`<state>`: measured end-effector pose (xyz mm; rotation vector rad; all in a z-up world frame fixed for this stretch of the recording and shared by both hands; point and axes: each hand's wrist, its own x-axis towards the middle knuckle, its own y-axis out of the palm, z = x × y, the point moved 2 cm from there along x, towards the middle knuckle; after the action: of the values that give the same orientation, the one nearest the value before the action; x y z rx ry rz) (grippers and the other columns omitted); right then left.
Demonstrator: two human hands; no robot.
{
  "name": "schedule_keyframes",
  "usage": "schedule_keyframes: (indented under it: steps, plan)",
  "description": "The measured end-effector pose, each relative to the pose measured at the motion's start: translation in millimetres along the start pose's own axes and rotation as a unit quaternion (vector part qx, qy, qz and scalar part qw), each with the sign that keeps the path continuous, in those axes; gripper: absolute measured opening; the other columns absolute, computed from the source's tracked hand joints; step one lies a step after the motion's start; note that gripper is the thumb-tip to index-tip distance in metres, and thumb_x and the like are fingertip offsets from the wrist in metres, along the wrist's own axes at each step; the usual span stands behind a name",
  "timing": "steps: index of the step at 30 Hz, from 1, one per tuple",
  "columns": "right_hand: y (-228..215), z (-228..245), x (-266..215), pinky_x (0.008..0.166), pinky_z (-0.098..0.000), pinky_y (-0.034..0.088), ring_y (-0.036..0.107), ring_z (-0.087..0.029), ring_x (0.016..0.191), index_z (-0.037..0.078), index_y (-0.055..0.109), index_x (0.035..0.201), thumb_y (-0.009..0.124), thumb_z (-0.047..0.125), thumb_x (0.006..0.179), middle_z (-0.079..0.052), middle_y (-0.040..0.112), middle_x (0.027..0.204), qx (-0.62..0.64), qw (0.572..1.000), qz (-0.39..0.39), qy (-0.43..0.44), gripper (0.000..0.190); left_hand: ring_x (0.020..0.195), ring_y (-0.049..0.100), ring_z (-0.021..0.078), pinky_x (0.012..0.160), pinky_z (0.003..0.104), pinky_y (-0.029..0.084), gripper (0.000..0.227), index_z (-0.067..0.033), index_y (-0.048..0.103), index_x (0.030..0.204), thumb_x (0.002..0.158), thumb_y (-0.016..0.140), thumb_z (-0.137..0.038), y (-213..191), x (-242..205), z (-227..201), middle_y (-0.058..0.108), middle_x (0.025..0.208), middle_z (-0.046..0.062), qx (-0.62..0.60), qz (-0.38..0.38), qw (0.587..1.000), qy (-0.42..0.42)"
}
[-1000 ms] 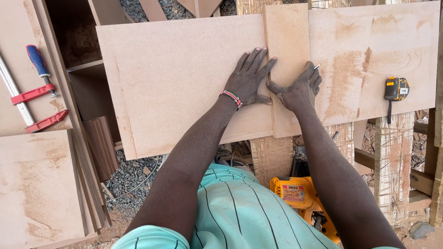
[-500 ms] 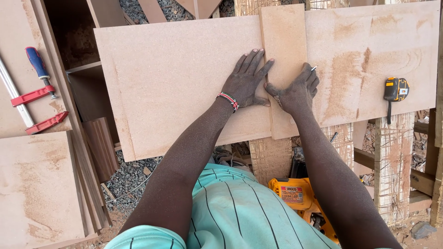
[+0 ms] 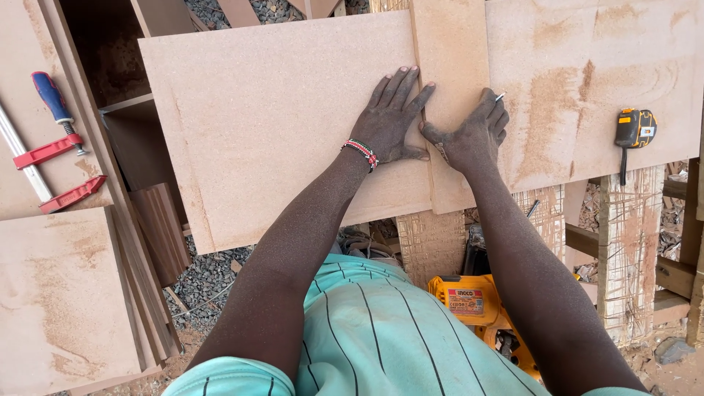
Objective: The person measures and marks a large sheet of plywood with a tape measure and pencil, then uses a yellow circular saw to cut the sheet into smaller pieces. The person repeats the measuring, marking, and cutting process on another section of the plywood.
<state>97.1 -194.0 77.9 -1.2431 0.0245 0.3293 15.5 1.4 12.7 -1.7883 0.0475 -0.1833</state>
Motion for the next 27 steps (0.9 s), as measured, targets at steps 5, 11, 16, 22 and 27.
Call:
schedule_keyframes:
  steps: [5,11,16,22,27]
  plan:
    - [-5,6,-3,0.122,-0.0752,0.037,0.040,-0.054,0.153,0.005,0.034,0.167,0.109,0.070,0.079,-0.025,0.042,0.167,0.009,1.000,0.013,0.008,0.133,0.185,0.023,0.0426,0.151,0.058,0.013,0.168,-0.0217,0.021,0.194,0.077,0.079,-0.126,2,1,2,0.022,0.199,0.025,-0.020,0.018,1.000,0.000]
    - [2,0,1,0.125,-0.0762,0.036,0.037,-0.056,0.158,0.004,0.033,0.171,0.110,0.071,0.078,-0.029,0.040,0.173,-0.009,1.000,0.009,0.009,0.138,0.185,0.025,0.0434,0.151,0.058,0.014,0.163,-0.0223,0.021,0.194,0.081,0.076,-0.126,4,0,2,0.024,0.199,0.024,-0.011,0.009,1.000,0.001]
    - [6,-3,1,0.122,-0.0753,0.039,0.039,-0.055,0.155,0.004,0.035,0.170,0.108,0.071,0.079,-0.028,0.043,0.170,-0.022,1.000,-0.005,-0.010,0.135,0.183,0.029,0.0427,0.150,0.057,0.017,0.140,-0.0221,0.023,0.194,0.093,0.085,-0.097,3,-1,1,0.028,0.198,0.024,0.017,-0.005,1.000,0.000]
    - [7,-4,0,0.119,-0.0758,0.041,0.042,-0.056,0.152,0.003,0.037,0.166,0.108,0.070,0.079,-0.030,0.046,0.167,-0.031,0.999,-0.019,-0.029,0.131,0.182,0.031,0.0434,0.149,0.058,0.018,0.169,-0.0212,0.027,0.193,0.073,0.067,-0.133,3,0,1,0.031,0.196,0.025,0.006,-0.017,1.000,0.003]
    - [6,-3,1,0.121,-0.0763,0.040,0.041,-0.057,0.153,0.002,0.037,0.167,0.107,0.071,0.080,-0.030,0.045,0.166,-0.030,0.999,-0.016,-0.031,0.132,0.182,0.030,0.0430,0.149,0.058,0.018,0.170,-0.0222,0.028,0.193,0.070,0.074,-0.131,2,1,1,0.030,0.196,0.024,0.001,-0.011,1.000,-0.001]
